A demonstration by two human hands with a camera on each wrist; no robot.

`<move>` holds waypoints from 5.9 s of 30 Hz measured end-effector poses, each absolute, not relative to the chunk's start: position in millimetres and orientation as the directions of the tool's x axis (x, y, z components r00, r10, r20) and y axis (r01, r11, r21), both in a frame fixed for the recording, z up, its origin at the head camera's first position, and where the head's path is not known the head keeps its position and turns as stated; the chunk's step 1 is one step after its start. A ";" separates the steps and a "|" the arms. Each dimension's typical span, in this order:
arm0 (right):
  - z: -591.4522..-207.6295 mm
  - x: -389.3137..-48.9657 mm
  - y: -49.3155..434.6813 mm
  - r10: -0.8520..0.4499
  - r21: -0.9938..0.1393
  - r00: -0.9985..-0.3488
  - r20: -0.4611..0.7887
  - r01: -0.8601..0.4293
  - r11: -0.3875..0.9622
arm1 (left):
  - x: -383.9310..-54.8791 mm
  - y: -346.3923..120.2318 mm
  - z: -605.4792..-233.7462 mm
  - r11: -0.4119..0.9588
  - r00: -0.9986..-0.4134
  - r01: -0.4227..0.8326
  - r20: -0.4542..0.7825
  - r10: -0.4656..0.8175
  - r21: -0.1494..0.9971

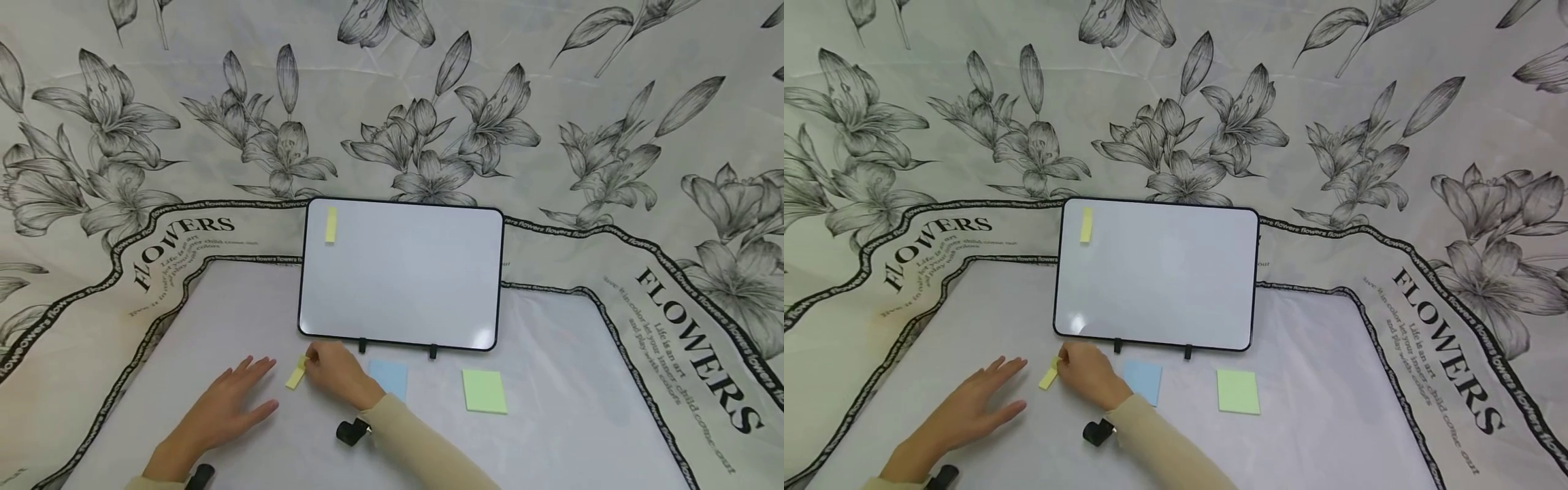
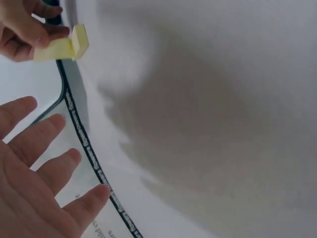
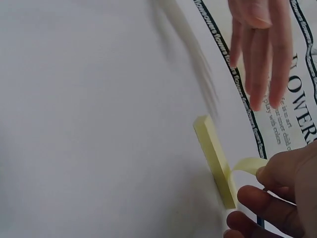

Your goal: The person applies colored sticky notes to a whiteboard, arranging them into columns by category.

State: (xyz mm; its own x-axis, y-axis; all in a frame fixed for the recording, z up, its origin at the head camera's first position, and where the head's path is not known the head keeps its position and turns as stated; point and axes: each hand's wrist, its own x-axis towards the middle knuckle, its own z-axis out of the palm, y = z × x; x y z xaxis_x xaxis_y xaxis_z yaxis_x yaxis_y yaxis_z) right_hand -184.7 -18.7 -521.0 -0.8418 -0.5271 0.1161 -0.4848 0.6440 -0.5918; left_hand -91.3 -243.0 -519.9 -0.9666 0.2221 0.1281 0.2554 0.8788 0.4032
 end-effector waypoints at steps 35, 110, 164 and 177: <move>-532.9 -194.2 -15.1 -0.670 -0.650 -0.723 0.167 -0.592 0.476 | -117.6 -221.6 -538.5 0.851 -0.918 0.376 0.022 0.396 0.367; -356.8 -323.5 5.5 -0.526 -0.388 -0.782 0.336 -0.623 0.679 | -114.2 -226.4 -531.6 0.788 -0.900 0.326 -0.084 0.428 0.523; -450.8 -297.7 -4.9 -0.698 0.237 -0.491 0.522 -0.702 0.671 | -118.0 -228.8 -539.7 0.784 -0.892 0.344 -0.081 0.445 0.517; -472.1 -285.5 8.8 -0.755 0.416 -0.415 0.508 -0.649 0.637 | -125.2 -230.6 -517.2 0.811 -0.889 0.396 -0.043 0.457 0.431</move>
